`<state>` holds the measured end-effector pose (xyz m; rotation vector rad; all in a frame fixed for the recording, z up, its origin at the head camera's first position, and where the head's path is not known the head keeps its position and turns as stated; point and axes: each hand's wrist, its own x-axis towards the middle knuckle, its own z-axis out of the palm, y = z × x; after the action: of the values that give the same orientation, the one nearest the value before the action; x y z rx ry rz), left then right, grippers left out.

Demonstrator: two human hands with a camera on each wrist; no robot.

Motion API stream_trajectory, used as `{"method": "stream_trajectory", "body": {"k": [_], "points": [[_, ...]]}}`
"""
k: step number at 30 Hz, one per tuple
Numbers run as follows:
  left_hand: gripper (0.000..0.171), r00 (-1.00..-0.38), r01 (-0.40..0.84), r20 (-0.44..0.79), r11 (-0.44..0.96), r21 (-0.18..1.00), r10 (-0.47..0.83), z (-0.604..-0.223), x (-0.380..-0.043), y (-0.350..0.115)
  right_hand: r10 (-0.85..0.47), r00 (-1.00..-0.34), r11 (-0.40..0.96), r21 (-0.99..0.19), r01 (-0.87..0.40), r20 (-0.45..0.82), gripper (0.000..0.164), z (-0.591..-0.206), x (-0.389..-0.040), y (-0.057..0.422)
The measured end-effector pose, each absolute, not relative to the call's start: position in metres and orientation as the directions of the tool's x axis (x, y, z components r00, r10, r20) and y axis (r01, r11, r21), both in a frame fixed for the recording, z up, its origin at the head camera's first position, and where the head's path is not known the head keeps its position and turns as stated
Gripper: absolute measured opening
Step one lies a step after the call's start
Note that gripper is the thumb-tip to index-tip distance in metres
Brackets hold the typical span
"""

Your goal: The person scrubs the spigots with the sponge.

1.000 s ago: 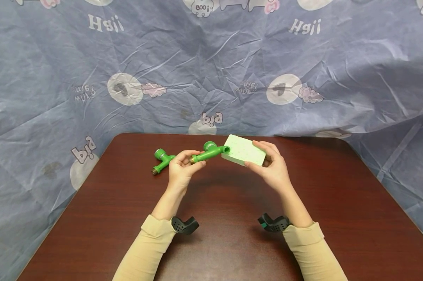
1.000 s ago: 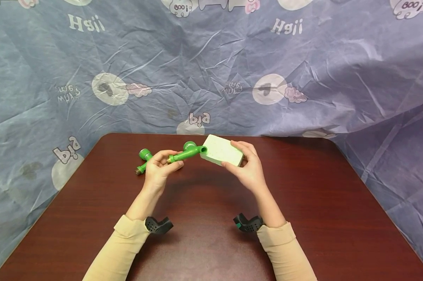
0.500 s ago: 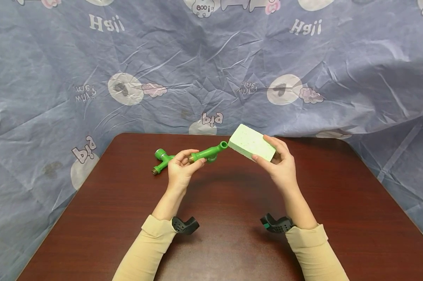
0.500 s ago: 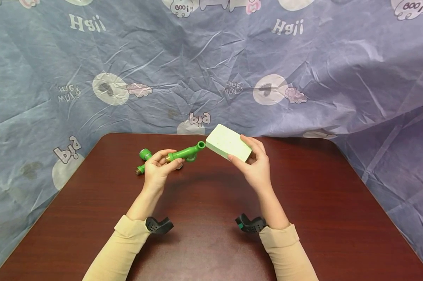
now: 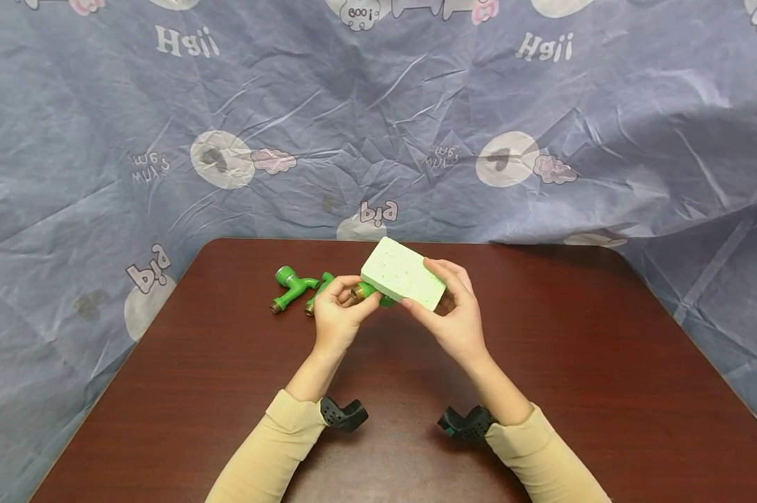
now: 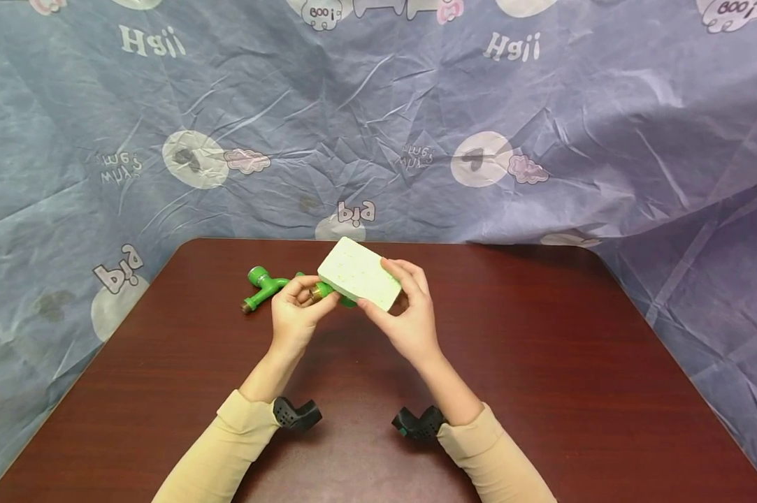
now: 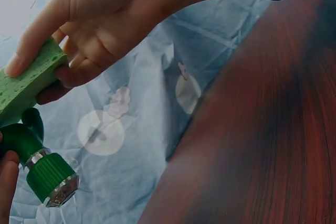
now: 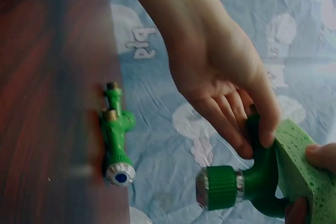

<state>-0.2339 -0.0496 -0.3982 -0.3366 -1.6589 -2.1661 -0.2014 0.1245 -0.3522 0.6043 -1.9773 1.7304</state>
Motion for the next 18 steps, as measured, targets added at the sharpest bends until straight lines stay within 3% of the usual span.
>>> {"method": "stream_trajectory", "body": {"k": [5,13,18], "points": [[0.031,-0.894,0.44,0.405,-0.211,0.873,-0.191,-0.396,-0.232,-0.049,-0.005,-0.8,0.179,-0.787,-0.591,0.6,0.062,-0.348,-0.195,0.118],[0.028,-0.893,0.436,0.398,-0.192,0.879,-0.21,-0.376,-0.219,-0.05,0.117,-0.724,0.291,-0.72,-0.63,0.68,0.058,-0.344,-0.199,0.127],[0.03,-0.907,0.405,0.362,-0.211,0.89,-0.215,-0.387,-0.228,-0.052,0.108,-0.704,0.302,-0.698,-0.65,0.702,0.059,-0.345,-0.2,0.127]]}}
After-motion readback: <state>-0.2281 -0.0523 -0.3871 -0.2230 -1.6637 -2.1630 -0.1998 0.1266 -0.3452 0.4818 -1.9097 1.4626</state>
